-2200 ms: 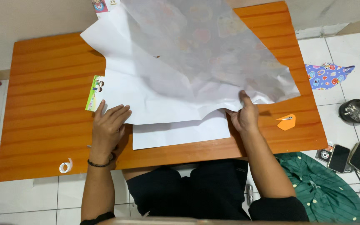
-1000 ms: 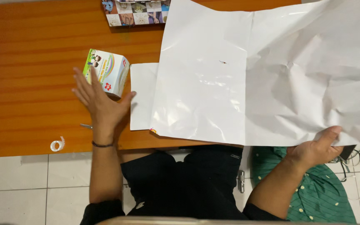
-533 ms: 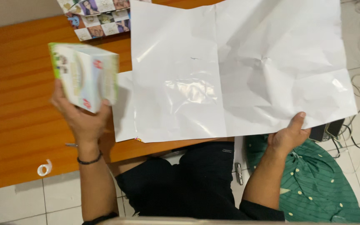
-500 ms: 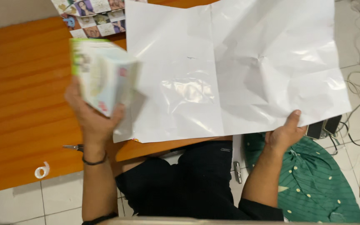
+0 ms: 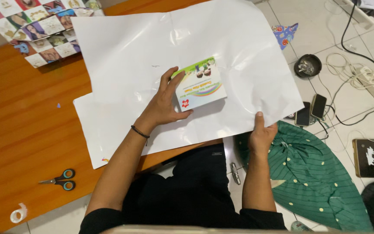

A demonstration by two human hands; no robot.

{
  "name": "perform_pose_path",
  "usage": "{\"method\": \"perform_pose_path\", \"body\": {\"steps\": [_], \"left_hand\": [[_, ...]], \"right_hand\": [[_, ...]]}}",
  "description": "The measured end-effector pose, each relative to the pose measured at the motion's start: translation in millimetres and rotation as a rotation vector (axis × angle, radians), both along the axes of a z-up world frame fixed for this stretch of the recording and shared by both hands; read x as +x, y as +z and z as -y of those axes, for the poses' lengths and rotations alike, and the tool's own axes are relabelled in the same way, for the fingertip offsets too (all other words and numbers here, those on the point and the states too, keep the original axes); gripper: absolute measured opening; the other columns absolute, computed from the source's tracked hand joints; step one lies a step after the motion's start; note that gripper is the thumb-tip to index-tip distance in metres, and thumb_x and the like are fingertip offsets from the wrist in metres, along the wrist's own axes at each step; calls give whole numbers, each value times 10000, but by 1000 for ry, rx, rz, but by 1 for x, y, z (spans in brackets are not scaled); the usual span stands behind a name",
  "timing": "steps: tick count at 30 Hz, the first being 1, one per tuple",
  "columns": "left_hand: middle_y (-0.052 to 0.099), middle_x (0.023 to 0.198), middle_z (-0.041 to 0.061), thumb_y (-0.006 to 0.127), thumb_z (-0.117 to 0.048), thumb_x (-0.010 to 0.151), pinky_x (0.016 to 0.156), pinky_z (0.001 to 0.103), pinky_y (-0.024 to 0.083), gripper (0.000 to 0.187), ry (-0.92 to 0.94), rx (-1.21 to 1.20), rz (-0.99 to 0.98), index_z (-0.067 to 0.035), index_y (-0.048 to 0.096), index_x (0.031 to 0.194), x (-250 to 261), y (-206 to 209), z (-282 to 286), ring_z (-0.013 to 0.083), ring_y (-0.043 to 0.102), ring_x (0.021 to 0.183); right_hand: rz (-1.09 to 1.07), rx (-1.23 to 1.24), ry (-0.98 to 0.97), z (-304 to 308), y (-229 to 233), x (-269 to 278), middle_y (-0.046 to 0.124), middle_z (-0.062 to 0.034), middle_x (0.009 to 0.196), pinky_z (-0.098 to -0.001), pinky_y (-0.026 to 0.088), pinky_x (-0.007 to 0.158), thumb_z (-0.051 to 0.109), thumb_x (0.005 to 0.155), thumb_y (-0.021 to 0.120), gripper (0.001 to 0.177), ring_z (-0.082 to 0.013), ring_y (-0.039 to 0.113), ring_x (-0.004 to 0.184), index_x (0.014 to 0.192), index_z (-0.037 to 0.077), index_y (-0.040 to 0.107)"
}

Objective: The person wraps a small rectangular box with patterned wrapping paper. They measure and fold the paper around the box, then use scissors to cut tape and secure the folds. The wrapped box is placed aside, and the person begins wrapping a second box.

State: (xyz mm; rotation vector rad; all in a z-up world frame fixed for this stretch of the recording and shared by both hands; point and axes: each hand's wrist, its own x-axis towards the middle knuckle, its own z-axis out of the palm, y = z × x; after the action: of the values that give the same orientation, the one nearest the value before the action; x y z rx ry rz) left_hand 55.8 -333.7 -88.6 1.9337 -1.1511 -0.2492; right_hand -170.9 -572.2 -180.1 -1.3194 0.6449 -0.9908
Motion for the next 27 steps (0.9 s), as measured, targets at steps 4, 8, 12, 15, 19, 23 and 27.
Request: {"method": "perform_pose_path", "body": {"steps": [4,8,12,15,19,23,27], "left_hand": [[134,1683,181,955,-205,671,1195,494,443,1122,-39,-59,1,-161,320,1594,10,-19,47,439,301,1539],[-70,1701,209,966,-192,698,1152,475,440,1121,-89,-47,81,-272,314,1608,16,-37,77,459,201,1556],[-101,1709,206,950,-203,709,1137,474,449,1191,-66,-36,45,-287,201,1631,13,-54,82,466,217,1556],[-96,1704,227,942,-187,707,1147,480,464,1227,-52,-57,76,-287,156,1643,11,-60,82,489,247,1540],[-35,1704,274,927,-217,703,1104,444,527,1234,-25,-33,12,-276,125,1640,9,-59,82,470,332,1511],[51,1694,275,939,-248,703,1100,446,505,1252,14,23,31,-253,103,1636,7,-55,82,461,349,1491],[90,1699,256,934,-252,726,1157,460,449,1293,11,-24,73,-221,27,1647,7,-57,83,452,291,1529]], "right_hand": [[-39,66,50,-4,-8,3,692,-113,1216,-290,514,967,100,1013,637,293,-157,649,1077,1249,-74,631],[-124,148,130,-6,-14,-2,716,-106,1115,-286,518,892,133,997,672,286,-142,652,987,1188,-80,655],[-137,138,136,0,-20,-10,728,-95,1085,-274,520,868,171,1020,659,284,-123,656,961,1162,-75,668],[-134,130,134,3,-25,-11,724,-89,1090,-271,517,864,170,1013,656,289,-118,653,966,1176,-68,656],[-102,125,136,2,-28,-9,718,-92,1106,-274,513,889,164,1017,665,291,-122,648,982,1183,-75,647],[-123,145,132,1,-28,-10,724,-93,1090,-276,521,873,171,1011,664,289,-122,654,963,1182,-63,650],[-116,128,135,2,-32,-10,724,-93,1088,-275,520,878,163,1013,665,283,-123,657,966,1183,-62,646]]}}
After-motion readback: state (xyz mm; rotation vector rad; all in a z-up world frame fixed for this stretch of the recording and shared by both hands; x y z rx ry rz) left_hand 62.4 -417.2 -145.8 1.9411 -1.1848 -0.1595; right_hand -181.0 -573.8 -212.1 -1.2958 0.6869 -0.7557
